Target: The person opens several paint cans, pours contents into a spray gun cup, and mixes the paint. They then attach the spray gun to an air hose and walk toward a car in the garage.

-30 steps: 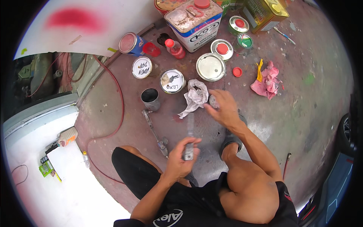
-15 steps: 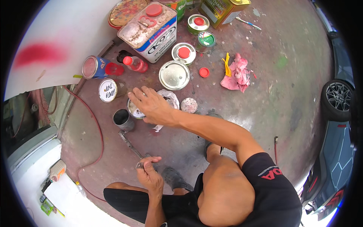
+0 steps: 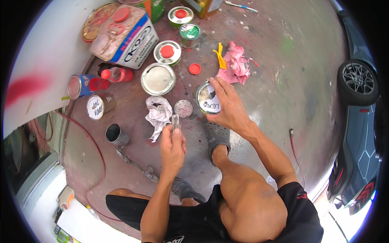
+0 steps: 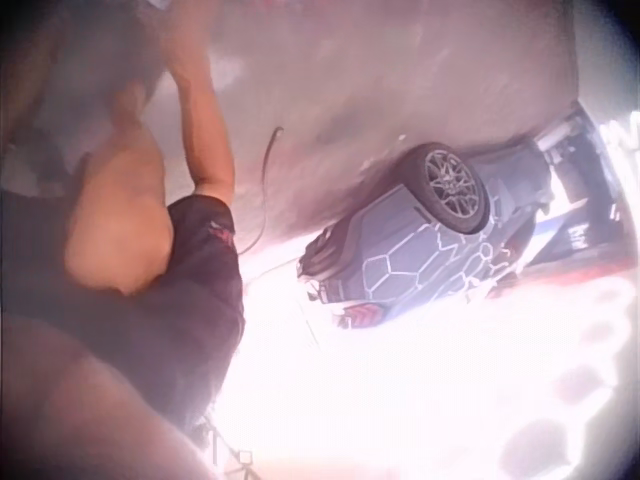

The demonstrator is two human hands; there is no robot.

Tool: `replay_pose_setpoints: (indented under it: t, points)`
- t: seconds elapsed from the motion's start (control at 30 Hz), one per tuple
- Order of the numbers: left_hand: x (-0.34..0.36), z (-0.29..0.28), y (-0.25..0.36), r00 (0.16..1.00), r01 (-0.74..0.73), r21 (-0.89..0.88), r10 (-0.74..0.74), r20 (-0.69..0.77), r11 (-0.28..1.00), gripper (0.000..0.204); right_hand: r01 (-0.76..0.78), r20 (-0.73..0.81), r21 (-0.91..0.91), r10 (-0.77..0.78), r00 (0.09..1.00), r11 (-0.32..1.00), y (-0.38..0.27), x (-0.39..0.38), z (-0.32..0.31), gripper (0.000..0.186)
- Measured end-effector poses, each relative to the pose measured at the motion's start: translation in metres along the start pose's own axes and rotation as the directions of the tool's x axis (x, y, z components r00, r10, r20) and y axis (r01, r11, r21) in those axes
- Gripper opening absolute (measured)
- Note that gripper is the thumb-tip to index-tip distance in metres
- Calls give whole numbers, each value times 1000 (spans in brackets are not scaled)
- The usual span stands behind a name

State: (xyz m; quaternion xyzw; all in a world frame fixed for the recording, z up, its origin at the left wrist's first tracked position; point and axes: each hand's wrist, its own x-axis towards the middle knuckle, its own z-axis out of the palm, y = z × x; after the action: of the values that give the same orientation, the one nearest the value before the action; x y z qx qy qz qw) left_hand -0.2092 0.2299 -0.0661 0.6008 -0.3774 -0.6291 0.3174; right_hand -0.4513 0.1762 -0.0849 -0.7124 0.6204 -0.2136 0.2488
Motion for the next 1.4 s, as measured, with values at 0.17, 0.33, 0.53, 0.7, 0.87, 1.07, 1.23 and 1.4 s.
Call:
replay_pose_setpoints:
  t: [0.17,0.33,0.53,0.7,0.87,1.07,1.23,1.4]
  points:
    - [47,36,-17,992,110,83,-115,56,990,33,-46,-9,-10,46,999,999,32,-1,21,107]
    - [73,56,-34,999,35,166,-34,-9,986,31,195,170,-43,-185,968,980,59,3,23,116]
    - [79,38,-24,1000,23,339,-26,6,940,31,-2,183,-116,23,983,993,37,6,-3,119]
    - [100,38,-30,997,-74,432,59,47,899,35,-11,78,-151,23,997,988,34,7,3,93]
    - [114,36,-13,993,42,461,-88,78,887,36,-130,26,-88,132,991,988,37,16,8,44]
    - [129,32,-10,965,-258,579,178,192,774,33,81,71,-81,-75,995,993,55,28,8,34]
    - [119,31,-7,985,-92,554,-6,173,827,35,321,244,-71,-296,923,944,65,52,6,35]
    - [106,32,-22,983,63,486,-137,118,872,36,251,198,-166,-217,956,954,51,47,6,33]
